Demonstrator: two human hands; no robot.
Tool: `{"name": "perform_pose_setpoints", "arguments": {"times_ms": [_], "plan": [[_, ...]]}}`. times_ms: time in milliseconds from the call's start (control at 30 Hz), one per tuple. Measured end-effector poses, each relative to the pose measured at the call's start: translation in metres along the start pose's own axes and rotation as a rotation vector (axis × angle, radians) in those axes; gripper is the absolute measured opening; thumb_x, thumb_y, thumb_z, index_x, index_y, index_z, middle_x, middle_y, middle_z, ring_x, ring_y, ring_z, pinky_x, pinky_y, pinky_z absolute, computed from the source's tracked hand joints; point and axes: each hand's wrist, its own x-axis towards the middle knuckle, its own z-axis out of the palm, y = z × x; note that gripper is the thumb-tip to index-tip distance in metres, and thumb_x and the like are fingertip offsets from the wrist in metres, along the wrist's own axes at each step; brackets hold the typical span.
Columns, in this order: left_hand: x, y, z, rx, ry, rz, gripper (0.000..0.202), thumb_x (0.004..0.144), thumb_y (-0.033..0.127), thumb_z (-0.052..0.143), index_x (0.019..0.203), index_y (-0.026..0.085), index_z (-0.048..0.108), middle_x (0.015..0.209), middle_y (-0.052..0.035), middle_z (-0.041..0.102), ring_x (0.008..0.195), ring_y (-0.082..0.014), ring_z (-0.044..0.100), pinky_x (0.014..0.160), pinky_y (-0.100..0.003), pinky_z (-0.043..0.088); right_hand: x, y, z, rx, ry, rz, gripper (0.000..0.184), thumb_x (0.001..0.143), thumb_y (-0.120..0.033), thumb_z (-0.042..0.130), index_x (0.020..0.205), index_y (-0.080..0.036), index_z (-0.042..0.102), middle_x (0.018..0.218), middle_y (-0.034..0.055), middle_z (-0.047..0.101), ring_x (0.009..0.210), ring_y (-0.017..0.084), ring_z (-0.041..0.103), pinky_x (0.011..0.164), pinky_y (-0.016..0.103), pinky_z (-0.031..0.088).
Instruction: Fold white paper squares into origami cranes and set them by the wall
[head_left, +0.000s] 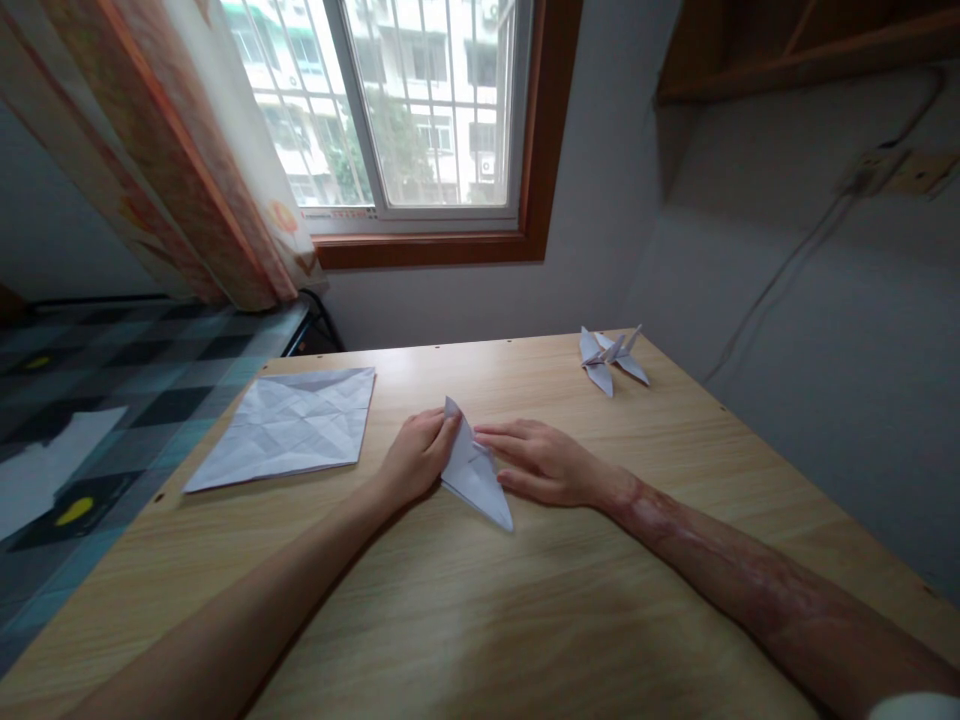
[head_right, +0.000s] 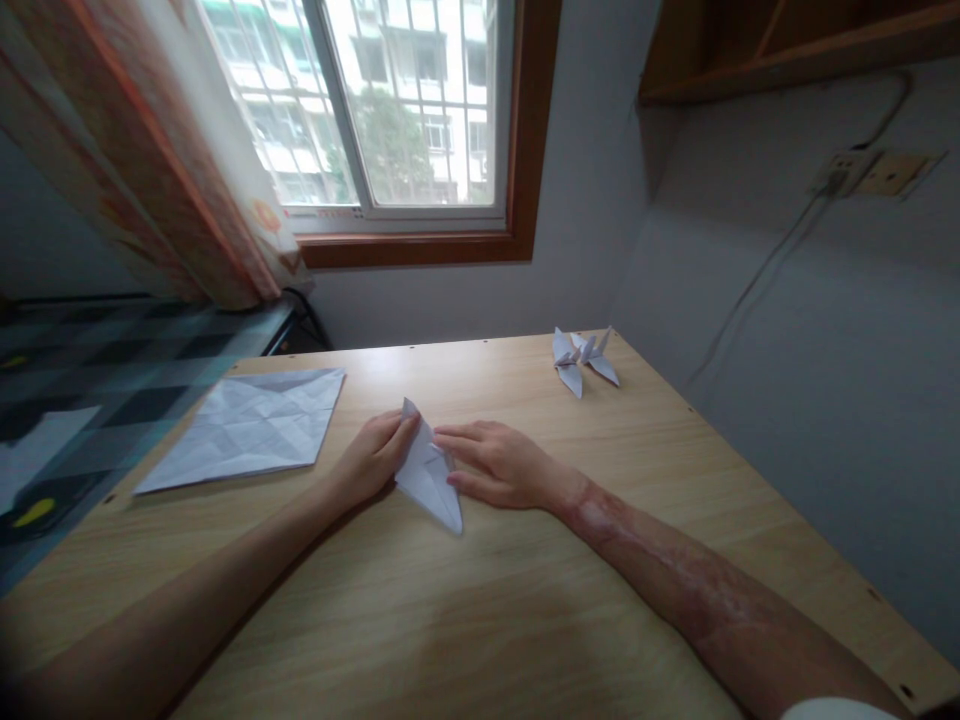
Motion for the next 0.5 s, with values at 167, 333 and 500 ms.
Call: {"name": "perform_pose_setpoints", "arguments": {"times_ms": [167, 333, 500], "plan": [[0.0008, 0.0018, -0.0007, 0.06, 0.011, 0.028, 0.059, 0.115, 0.052, 0.033, 0.068, 0.022, 0.054, 0.071, -0.0041, 0.064, 0.069, -0.0203, 0.059, 0.07, -0.034, 0.045, 0.0011, -0.0001, 0.0021, -0.135, -0.08, -0.05, 0.041, 0.113, -0.035, 0.061, 0.153, -0.028, 0.066, 0.168, 0.014, 0.056, 0.148, 0.031, 0.06, 0.123, 0.053, 0.049], [-0.0012, 0.0027, -0.0012, 0.167, 0.035, 0.048, 0.042, 0.104, 0.047, 0.058, 0.071, 0.022, 0.055, 0.075, -0.003, 0.063, 0.07, -0.0196, 0.056, 0.067, -0.033, 0.04, 0.0009, -0.0027, 0.0035, -0.192, -0.034, -0.034, 0.04, 0.108, -0.034, 0.067, 0.147, -0.025, 0.07, 0.16, 0.0153, 0.063, 0.142, 0.032, 0.064, 0.121, 0.053, 0.05], [-0.0056, -0.0035, -0.0005, 0.124, 0.211, -0.114, 0.03, 0.092, 0.042, 0.076, 0.11, 0.023, 0.062, 0.072, 0.0056, 0.057, 0.064, -0.0176, 0.056, 0.063, -0.03, 0.04, 0.0009, -0.0063, 0.0023, -0.243, 0.007, -0.045, 0.041, 0.097, -0.032, 0.073, 0.137, -0.024, 0.072, 0.157, 0.0134, 0.066, 0.145, 0.032, 0.062, 0.126, 0.054, 0.044]]}}
